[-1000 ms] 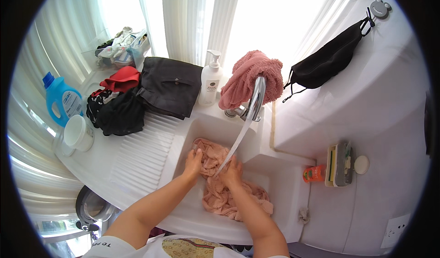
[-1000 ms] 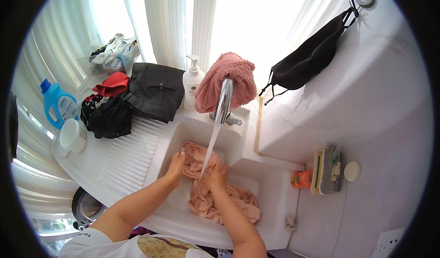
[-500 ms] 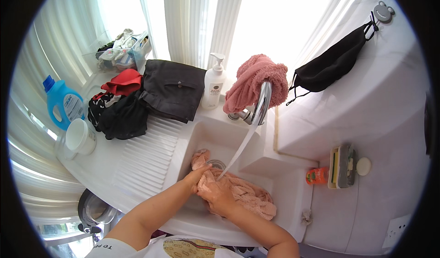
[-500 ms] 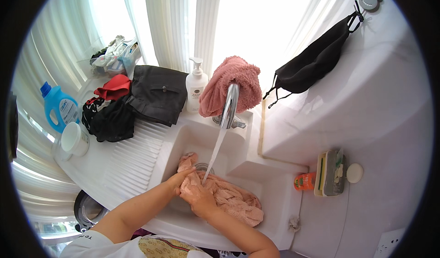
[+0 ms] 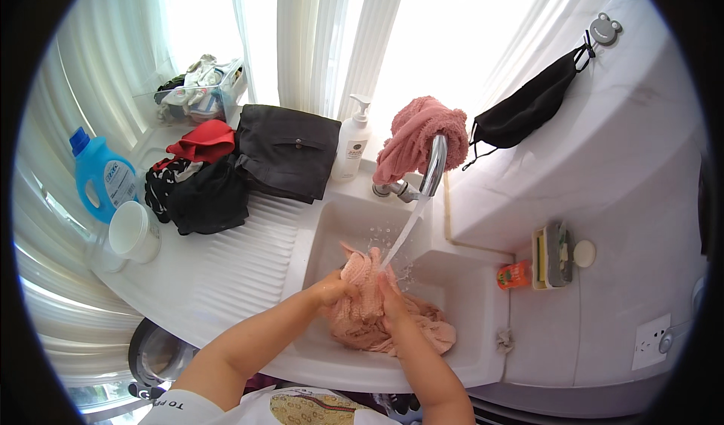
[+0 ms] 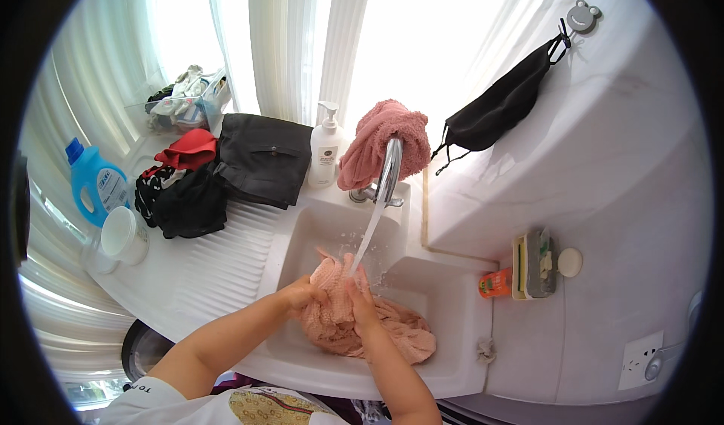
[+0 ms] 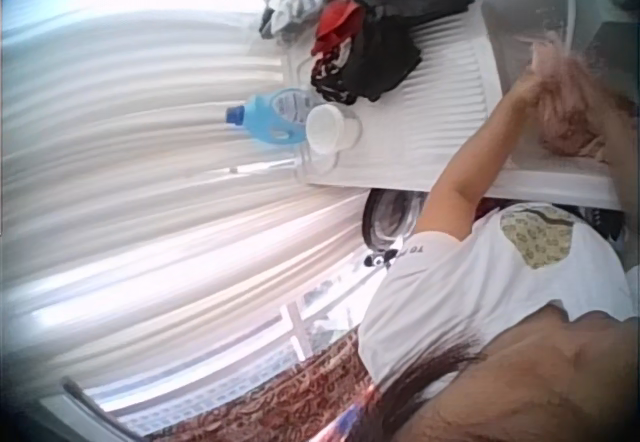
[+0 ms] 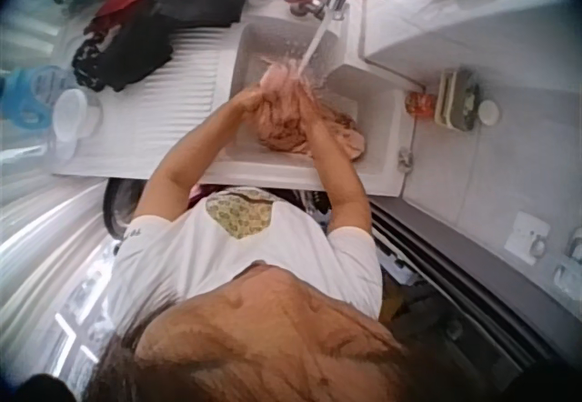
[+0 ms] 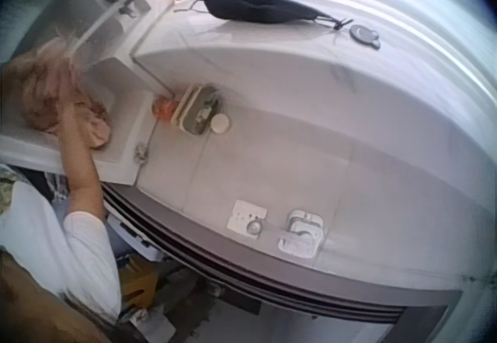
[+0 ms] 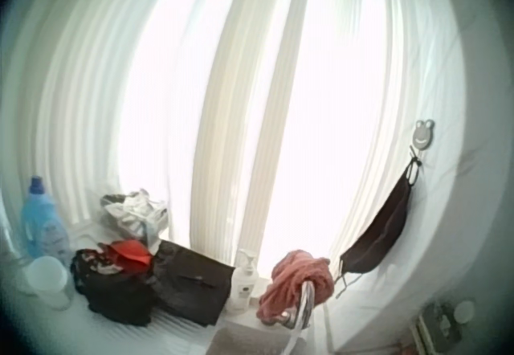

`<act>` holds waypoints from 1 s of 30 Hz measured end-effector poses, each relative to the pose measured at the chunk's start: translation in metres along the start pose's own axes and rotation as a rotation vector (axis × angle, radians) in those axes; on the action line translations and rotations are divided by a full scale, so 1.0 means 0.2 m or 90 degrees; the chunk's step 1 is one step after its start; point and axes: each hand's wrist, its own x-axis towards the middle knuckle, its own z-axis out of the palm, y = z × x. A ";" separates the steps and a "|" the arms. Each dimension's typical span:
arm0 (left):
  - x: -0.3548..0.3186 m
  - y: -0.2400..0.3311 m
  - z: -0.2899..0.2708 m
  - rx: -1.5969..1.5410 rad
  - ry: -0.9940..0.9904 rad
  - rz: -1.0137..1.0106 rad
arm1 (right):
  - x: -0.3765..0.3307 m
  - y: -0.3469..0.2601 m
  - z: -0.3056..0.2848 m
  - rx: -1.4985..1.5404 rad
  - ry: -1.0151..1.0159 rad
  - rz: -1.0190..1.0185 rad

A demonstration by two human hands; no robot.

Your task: The person washes a black garment and a pink cloth by hand in a sink. The person rubs the black item in the water, sets it aside, and then scrubs and wrings out the pink cloth under the running faucet.

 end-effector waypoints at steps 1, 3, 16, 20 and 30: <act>-0.04 0.04 -0.02 0.128 0.011 0.030 | 0.02 0.03 0.05 0.120 -0.020 0.048; -0.10 0.09 -0.08 0.241 0.022 0.102 | -0.05 0.00 0.24 0.056 -0.022 0.028; -0.81 0.31 -0.77 0.829 0.133 0.417 | 0.03 0.00 0.71 -0.667 -0.096 -0.263; -0.83 0.24 -0.93 0.726 0.177 0.247 | 0.09 0.27 0.47 -0.900 -0.038 -0.228; -0.96 0.32 -0.94 0.461 0.230 0.341 | -0.15 -0.11 1.03 -0.533 -0.068 -0.196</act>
